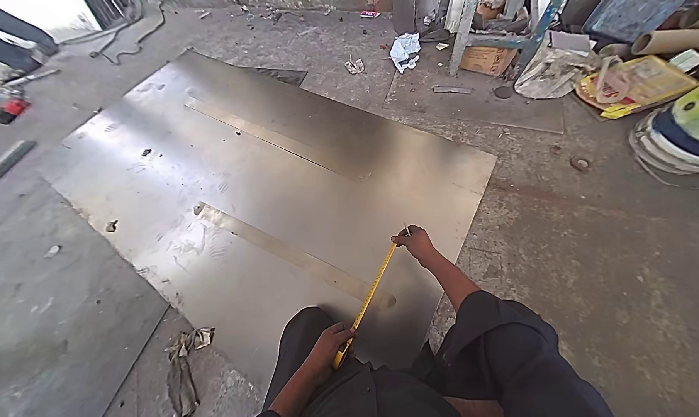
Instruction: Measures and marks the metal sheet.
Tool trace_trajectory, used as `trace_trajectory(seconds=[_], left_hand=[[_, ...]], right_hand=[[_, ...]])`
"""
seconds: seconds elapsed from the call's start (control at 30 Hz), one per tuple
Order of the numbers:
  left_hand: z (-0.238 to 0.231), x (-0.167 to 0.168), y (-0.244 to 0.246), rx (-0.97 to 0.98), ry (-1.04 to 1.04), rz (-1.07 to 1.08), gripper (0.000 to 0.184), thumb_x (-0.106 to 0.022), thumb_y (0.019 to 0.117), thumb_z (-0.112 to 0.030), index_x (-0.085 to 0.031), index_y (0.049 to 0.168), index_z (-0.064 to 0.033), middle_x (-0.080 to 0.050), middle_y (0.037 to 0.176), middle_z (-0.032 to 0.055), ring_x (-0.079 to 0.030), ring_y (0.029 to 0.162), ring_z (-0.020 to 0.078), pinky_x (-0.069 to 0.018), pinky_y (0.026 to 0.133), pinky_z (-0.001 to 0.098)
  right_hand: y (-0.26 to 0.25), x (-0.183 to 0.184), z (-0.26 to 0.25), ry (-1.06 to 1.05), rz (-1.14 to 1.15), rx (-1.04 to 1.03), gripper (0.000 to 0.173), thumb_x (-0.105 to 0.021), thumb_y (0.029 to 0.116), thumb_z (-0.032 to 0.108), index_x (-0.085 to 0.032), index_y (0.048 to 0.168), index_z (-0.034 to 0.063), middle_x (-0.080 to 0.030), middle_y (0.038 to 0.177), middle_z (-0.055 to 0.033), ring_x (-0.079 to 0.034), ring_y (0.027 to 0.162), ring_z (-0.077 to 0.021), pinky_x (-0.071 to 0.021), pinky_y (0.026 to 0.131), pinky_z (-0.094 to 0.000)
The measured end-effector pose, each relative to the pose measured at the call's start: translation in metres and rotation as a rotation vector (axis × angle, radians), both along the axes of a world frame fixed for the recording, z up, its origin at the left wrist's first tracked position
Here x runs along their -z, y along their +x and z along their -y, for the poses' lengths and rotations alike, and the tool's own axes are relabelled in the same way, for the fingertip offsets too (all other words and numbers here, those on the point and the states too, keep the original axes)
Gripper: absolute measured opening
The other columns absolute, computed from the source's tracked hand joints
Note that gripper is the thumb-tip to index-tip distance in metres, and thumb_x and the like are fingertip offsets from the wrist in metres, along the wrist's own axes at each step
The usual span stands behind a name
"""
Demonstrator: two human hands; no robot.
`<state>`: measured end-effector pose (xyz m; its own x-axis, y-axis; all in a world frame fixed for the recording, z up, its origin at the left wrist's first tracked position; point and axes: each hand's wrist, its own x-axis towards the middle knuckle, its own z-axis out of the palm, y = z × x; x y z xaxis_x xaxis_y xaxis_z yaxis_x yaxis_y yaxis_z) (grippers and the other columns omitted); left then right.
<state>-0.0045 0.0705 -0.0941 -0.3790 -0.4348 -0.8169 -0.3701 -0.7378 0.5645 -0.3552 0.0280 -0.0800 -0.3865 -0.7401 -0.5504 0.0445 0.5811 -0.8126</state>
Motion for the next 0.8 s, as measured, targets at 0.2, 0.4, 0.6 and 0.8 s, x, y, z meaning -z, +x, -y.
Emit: trace_trajectory(seconds=[0.2, 0.4, 0.6, 0.8], left_hand=[[0.0011, 0.0000, 0.0004, 0.011, 0.008, 0.007, 0.014, -0.053, 0.1063, -0.011, -0.061, 0.101, 0.0001, -0.068, 0.078, 0.0089, -0.066, 0.061, 0.0154, -0.0590, 0.061, 0.0298], [0.0021, 0.0007, 0.0003, 0.004, 0.013, 0.030, 0.014, -0.054, 0.1063, -0.011, -0.061, 0.102, 0.0002, -0.068, 0.081, 0.0090, -0.066, 0.062, 0.0153, -0.0588, 0.062, 0.0296], [0.0023, 0.0019, 0.0005, 0.006, 0.016, 0.019, 0.013, -0.054, 0.1060, -0.011, -0.060, 0.102, -0.0003, -0.068, 0.080, 0.0088, -0.066, 0.063, 0.0158, -0.0589, 0.062, 0.0303], [0.0023, 0.0012, 0.0001, 0.013, 0.013, 0.010, 0.014, -0.054, 0.1060, -0.012, -0.061, 0.101, -0.0003, -0.068, 0.080, 0.0089, -0.066, 0.063, 0.0157, -0.0588, 0.062, 0.0298]], right_hand=[[0.0004, 0.0008, 0.0002, -0.008, -0.008, -0.006, 0.030, -0.081, 0.0886, 0.017, -0.064, 0.107, 0.0011, -0.070, 0.089, -0.0069, -0.064, 0.079, -0.0140, -0.0509, 0.077, -0.0347], [0.0013, 0.0036, 0.0014, 0.001, 0.011, -0.005, 0.039, -0.082, 0.0881, 0.017, -0.064, 0.118, 0.0001, -0.072, 0.096, -0.0095, -0.067, 0.082, -0.0152, -0.0533, 0.080, -0.0347], [0.0003, 0.0049, 0.0021, 0.003, 0.018, -0.009, 0.030, -0.081, 0.0893, 0.017, -0.070, 0.113, 0.0009, -0.073, 0.093, -0.0070, -0.067, 0.081, -0.0131, -0.0534, 0.080, -0.0338], [-0.0007, 0.0049, 0.0023, 0.017, 0.003, -0.015, 0.030, -0.081, 0.0891, 0.017, -0.070, 0.112, 0.0013, -0.074, 0.094, -0.0076, -0.068, 0.083, -0.0146, -0.0534, 0.083, -0.0360]])
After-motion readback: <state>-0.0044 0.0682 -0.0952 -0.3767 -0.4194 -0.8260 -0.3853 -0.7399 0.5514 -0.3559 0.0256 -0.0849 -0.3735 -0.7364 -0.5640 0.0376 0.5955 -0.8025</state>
